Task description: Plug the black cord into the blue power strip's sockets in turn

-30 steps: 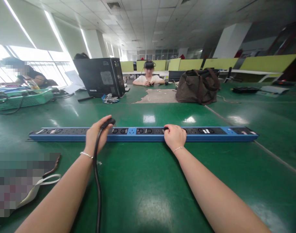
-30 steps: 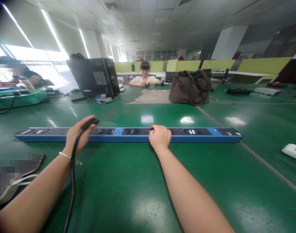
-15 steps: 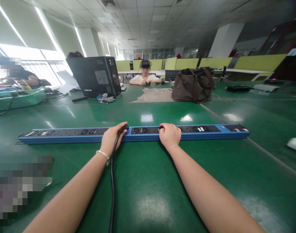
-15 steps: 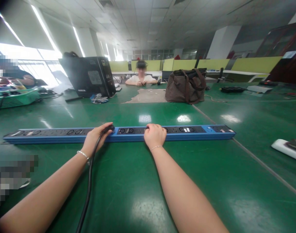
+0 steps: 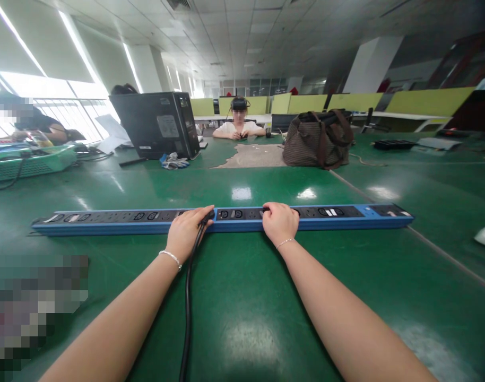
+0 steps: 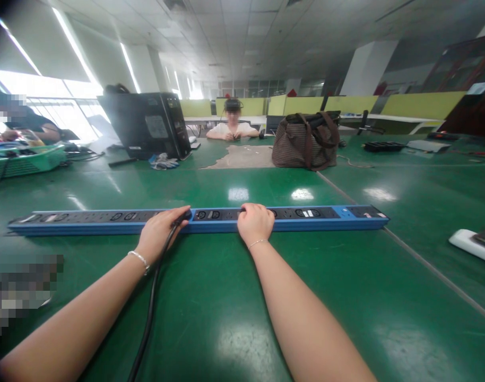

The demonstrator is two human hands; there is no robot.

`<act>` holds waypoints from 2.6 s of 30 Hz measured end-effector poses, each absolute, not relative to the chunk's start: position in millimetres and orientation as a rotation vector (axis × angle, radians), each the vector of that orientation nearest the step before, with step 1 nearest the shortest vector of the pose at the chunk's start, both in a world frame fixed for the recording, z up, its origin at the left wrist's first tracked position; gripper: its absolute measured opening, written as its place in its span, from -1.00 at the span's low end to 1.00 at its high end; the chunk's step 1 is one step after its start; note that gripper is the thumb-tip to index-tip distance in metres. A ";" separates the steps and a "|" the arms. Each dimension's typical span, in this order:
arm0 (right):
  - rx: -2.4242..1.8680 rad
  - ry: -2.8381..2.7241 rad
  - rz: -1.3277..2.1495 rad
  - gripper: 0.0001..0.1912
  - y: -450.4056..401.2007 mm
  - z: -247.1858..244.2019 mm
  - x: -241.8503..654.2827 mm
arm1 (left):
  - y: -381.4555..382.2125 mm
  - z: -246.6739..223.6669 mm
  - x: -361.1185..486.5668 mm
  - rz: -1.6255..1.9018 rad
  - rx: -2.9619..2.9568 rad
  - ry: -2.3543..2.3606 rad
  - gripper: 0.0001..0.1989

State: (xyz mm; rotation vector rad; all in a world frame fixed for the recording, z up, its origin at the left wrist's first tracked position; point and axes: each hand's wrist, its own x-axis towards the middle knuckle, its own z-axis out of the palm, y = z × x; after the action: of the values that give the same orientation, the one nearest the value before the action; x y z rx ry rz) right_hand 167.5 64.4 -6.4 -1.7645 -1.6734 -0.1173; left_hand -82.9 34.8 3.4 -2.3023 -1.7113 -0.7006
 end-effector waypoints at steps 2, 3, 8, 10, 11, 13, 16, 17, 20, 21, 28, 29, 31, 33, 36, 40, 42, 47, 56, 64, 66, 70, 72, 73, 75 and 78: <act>-1.760 -1.676 -0.115 -0.70 64.2 -6.0 167.7 | 35.7 1.8 -83.5 -0.709 -2.294 -1.707 -0.57; -1.758 -1.677 -0.114 -0.70 64.2 -5.8 168.0 | 36.6 1.3 -83.6 -0.714 -2.288 -1.709 -0.57; -1.767 -1.704 -0.117 -0.69 63.2 -4.6 168.9 | 40.7 0.3 -82.5 -0.728 -2.272 -1.704 -0.60; -1.693 -1.797 -0.126 -0.67 59.5 -3.7 163.3 | 41.0 -1.1 -82.5 -0.739 -2.262 -1.701 -0.60; -1.618 -1.871 -0.135 -0.66 56.4 -3.2 158.0 | 41.0 -2.1 -82.8 -0.745 -2.261 -1.692 -0.60; -1.406 -2.048 -0.158 -0.62 48.2 -2.2 142.6 | 41.3 -4.9 -84.3 -0.745 -2.280 -1.657 -0.58; -1.086 -2.257 -0.193 -0.59 34.8 -1.4 112.7 | 42.4 -9.8 -88.2 -0.718 -2.326 -1.606 -0.43; -1.029 -2.284 -0.193 -0.58 31.4 -1.5 103.0 | 42.8 -11.2 -89.6 -0.704 -2.331 -1.602 -0.36; -0.980 -2.287 -0.194 -0.55 26.2 -2.9 80.3 | 42.8 -14.4 -92.5 -0.637 -2.311 -1.608 -0.36; -0.978 -2.287 -0.194 -0.53 26.0 -3.4 75.0 | 42.4 -15.1 -92.7 -0.604 -2.295 -1.607 -0.40; -1.009 -2.254 -0.359 -0.65 34.0 2.9 53.2 | 39.7 -15.1 -90.2 -0.490 -2.236 -1.659 -0.50; -1.010 -2.261 -0.384 -0.68 36.0 4.4 51.0 | 39.4 -14.1 -89.8 -0.487 -2.240 -1.669 -0.50; -1.035 -2.265 -0.416 -0.72 39.1 6.5 47.5 | 38.5 -11.6 -88.8 -0.475 -2.255 -1.685 -0.50; -1.064 -2.257 -0.434 -0.74 40.5 6.7 46.0 | 37.5 -9.3 -87.4 -0.466 -2.270 -1.700 -0.51; -1.049 -2.250 -0.448 -0.74 39.5 4.3 47.6 | 36.4 -7.6 -84.8 -0.498 -2.255 -1.718 -0.54; -1.035 -2.235 -0.394 -0.74 39.3 1.3 51.3 | 36.4 -7.9 -82.9 -0.555 -2.231 -1.733 -0.56; -1.044 -2.220 -0.350 -0.75 40.1 0.5 51.8 | 36.7 -8.0 -82.8 -0.557 -2.239 -1.730 -0.56; -1.007 -2.177 -0.329 -0.72 39.6 -3.7 51.3 | 37.4 -9.6 -83.3 -0.563 -2.233 -1.739 -0.55; -1.134 -2.056 -0.101 -0.67 47.7 -10.9 51.0 | 37.8 -12.8 -85.6 -0.555 -2.234 -1.677 -0.55; -1.315 -1.893 0.220 -0.67 53.5 -4.5 46.1 | 37.0 -10.4 -82.1 -0.561 -2.222 -1.699 -0.54; -1.280 -1.727 0.337 -0.66 57.6 -4.5 45.9 | 37.1 -10.3 -81.6 -0.571 -2.221 -1.712 -0.53; -1.152 -1.508 0.424 -0.65 68.9 -4.4 63.3 | 38.0 -10.7 -81.7 -0.580 -2.222 -1.721 -0.49; -1.158 -1.538 0.332 -0.66 73.7 -3.3 85.8 | 38.7 -11.1 -82.3 -0.581 -2.224 -1.726 -0.47; -1.172 -1.542 0.298 -0.66 75.5 -2.6 99.9 | 39.0 -11.3 -82.6 -0.580 -2.227 -1.728 -0.47; -1.216 -1.533 0.288 -0.66 77.8 -1.6 130.4 | 39.4 -11.6 -83.1 -0.578 -2.229 -1.732 -0.46; -1.257 -1.585 0.425 -0.69 77.8 -0.9 167.7 | 39.4 -11.5 -83.2 -0.573 -2.233 -1.733 -0.45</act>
State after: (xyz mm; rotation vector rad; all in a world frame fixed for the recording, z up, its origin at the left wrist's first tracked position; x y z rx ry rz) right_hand 167.7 77.8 -0.9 -1.2573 -1.5849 0.4245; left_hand -83.2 39.4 -11.5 -2.2326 -1.7327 -0.5727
